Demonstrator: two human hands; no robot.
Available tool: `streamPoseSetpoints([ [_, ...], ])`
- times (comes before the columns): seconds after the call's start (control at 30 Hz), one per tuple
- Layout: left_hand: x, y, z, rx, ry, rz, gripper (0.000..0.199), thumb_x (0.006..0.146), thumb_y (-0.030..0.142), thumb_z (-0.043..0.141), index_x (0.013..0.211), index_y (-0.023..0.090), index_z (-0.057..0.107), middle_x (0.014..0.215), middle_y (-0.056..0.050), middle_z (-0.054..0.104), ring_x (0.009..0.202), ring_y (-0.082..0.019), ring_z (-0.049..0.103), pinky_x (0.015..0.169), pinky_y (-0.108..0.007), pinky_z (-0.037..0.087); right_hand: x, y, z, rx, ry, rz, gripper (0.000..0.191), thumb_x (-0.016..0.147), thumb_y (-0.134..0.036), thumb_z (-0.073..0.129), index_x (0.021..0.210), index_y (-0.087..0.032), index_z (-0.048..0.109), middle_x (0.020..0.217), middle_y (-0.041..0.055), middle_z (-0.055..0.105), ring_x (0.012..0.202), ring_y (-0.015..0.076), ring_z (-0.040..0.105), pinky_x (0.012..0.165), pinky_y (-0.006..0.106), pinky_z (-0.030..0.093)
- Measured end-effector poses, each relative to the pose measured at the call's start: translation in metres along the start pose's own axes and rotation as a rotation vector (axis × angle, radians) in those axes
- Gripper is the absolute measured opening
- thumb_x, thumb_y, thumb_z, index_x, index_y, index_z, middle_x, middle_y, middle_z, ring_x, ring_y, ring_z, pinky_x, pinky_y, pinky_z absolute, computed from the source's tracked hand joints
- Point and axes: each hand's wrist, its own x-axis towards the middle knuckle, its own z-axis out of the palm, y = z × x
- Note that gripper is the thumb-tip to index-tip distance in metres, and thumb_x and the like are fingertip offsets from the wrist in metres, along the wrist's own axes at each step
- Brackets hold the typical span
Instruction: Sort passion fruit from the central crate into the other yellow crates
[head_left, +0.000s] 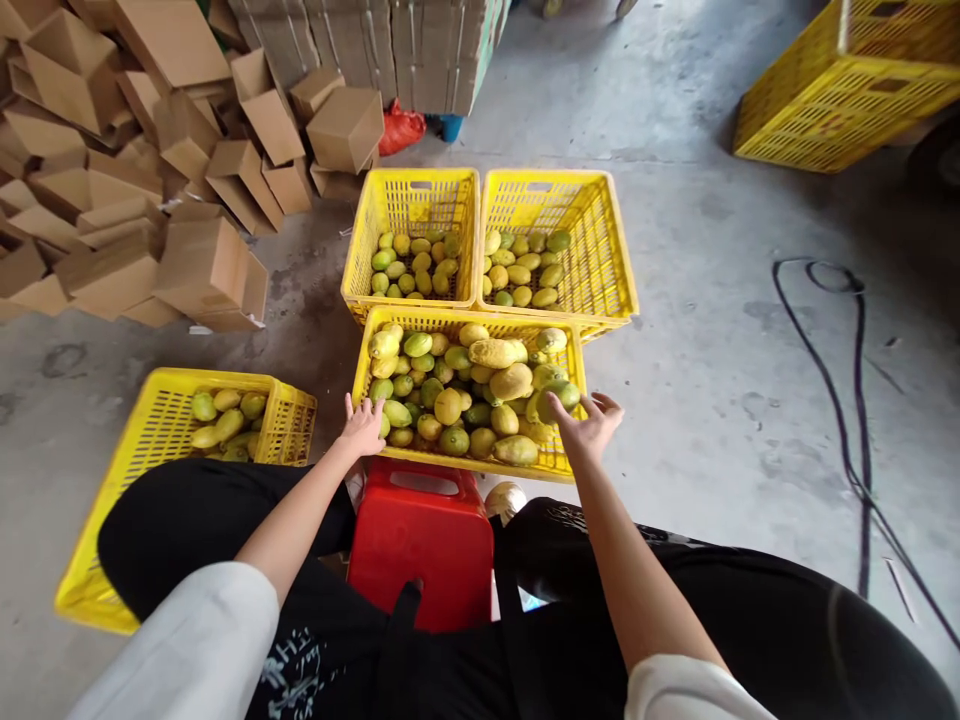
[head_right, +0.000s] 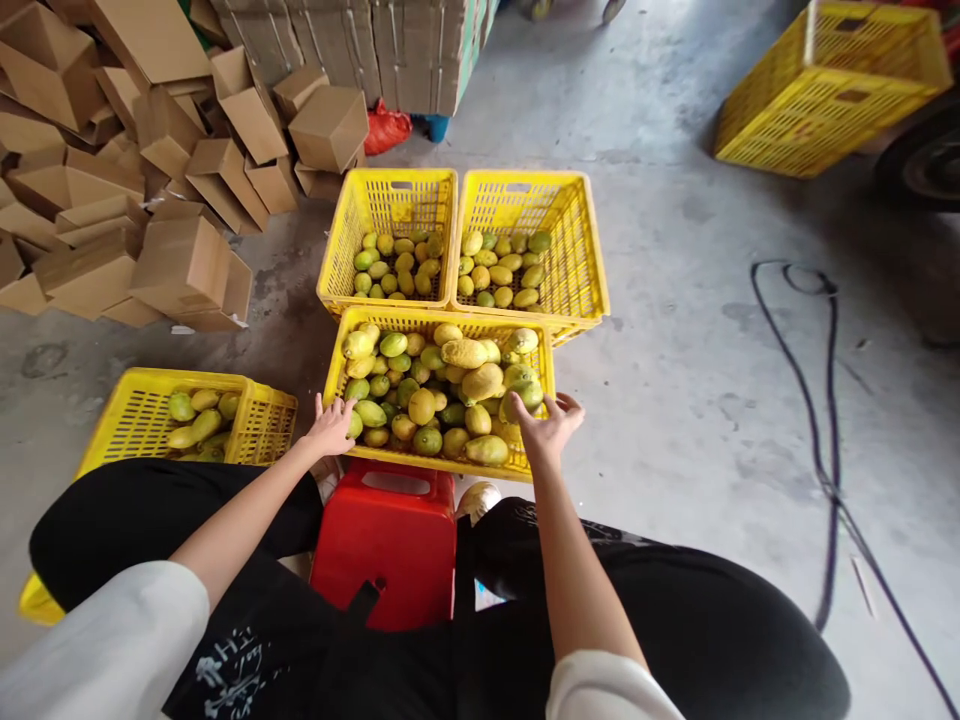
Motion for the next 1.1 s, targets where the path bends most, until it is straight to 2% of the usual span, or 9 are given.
streamPoseSetpoints([
  [0.07,0.003,0.000,-0.006,-0.064,-0.020,-0.007,0.082,0.059,0.015,0.069,0.137,0.003,0.046,0.134,-0.032,0.053,0.130,-0.048,0.048,0.115,-0.066,-0.003,0.008,-0.028,-0.008,0.220,-0.133,0.084,0.059,0.060,-0.073,0.073,0.079,-0.017,0.067,0.093,0.0087,0.058,0.092,0.0292,0.059,0.080,0.043,0.051],
  [0.17,0.010,-0.002,-0.012,-0.171,-0.005,-0.016,0.074,0.052,0.014,0.073,0.123,0.007,0.052,0.124,-0.029,0.060,0.126,-0.049,0.051,0.114,-0.068,0.000,0.009,-0.071,-0.018,0.491,-0.310,0.203,0.052,0.067,-0.070,0.071,0.070,-0.019,0.061,0.064,0.0004,0.054,0.072,0.0221,0.059,0.065,0.035,0.051],
  [0.3,0.017,0.001,-0.026,-0.371,0.058,-0.017,0.067,0.054,0.025,0.078,0.114,0.017,0.050,0.114,-0.018,0.066,0.124,-0.046,0.053,0.114,-0.065,0.013,0.001,-0.118,-0.035,0.954,-0.484,0.391,0.039,0.074,-0.058,0.071,0.087,-0.022,0.065,0.080,0.0044,0.069,0.078,0.0207,0.067,0.067,0.031,0.057],
  [0.43,0.012,0.026,-0.066,-0.596,0.093,0.047,0.078,0.050,0.037,0.086,0.117,0.021,0.049,0.116,-0.015,0.062,0.119,-0.040,0.057,0.105,-0.051,0.039,0.001,-0.151,-0.065,1.159,-0.788,0.676,0.040,0.071,-0.048,0.074,0.102,-0.024,0.065,0.092,0.0061,0.075,0.079,0.0202,0.071,0.063,0.029,0.063],
  [0.6,-0.028,0.057,-0.135,-0.842,0.070,0.307,0.082,0.048,0.036,0.091,0.119,0.024,0.053,0.111,-0.009,0.062,0.116,-0.033,0.059,0.105,-0.049,0.041,0.006,-0.176,-0.094,1.252,-0.882,0.589,0.047,0.069,-0.029,0.076,0.114,-0.026,0.062,0.103,0.0039,0.077,0.089,0.0216,0.074,0.079,0.033,0.066],
  [0.7,-0.052,0.064,-0.151,-1.127,0.019,0.372,0.081,0.051,0.032,0.092,0.122,0.025,0.054,0.105,-0.006,0.065,0.109,-0.029,0.063,0.101,-0.046,0.045,-0.003,-0.184,-0.094,1.236,-0.991,0.531,0.055,0.066,-0.027,0.079,0.118,-0.026,0.061,0.102,0.0041,0.077,0.094,0.0247,0.075,0.085,0.037,0.064],
  [0.8,-0.061,0.075,-0.148,-1.530,-0.019,0.307,0.071,0.055,0.032,0.091,0.116,0.023,0.057,0.094,-0.005,0.067,0.094,-0.025,0.067,0.090,-0.042,0.052,-0.022,-0.194,-0.086,1.203,-1.085,0.557,0.053,0.066,-0.027,0.081,0.116,-0.025,0.063,0.099,0.0045,0.078,0.092,0.0250,0.075,0.084,0.037,0.064],
  [0.93,-0.062,0.100,-0.141,-1.993,-0.031,0.124,0.047,0.072,0.049,0.079,0.102,0.017,0.064,0.092,-0.008,0.071,0.089,-0.024,0.069,0.083,-0.037,0.057,-0.048,-0.211,-0.076,1.181,-1.145,0.644,0.043,0.066,-0.030,0.084,0.105,-0.024,0.067,0.095,0.0023,0.078,0.079,0.0203,0.075,0.073,0.031,0.064],
  [1.1,-0.069,0.111,-0.138,-2.227,-0.135,-0.163,0.044,0.090,0.055,0.049,0.101,0.016,0.065,0.086,-0.010,0.072,0.075,-0.025,0.070,0.073,-0.042,0.060,-0.060,-0.219,-0.067,1.187,-1.207,0.756,0.041,0.071,-0.048,0.078,0.099,-0.019,0.069,0.085,0.0053,0.076,0.071,0.0206,0.072,0.067,0.033,0.063],
])
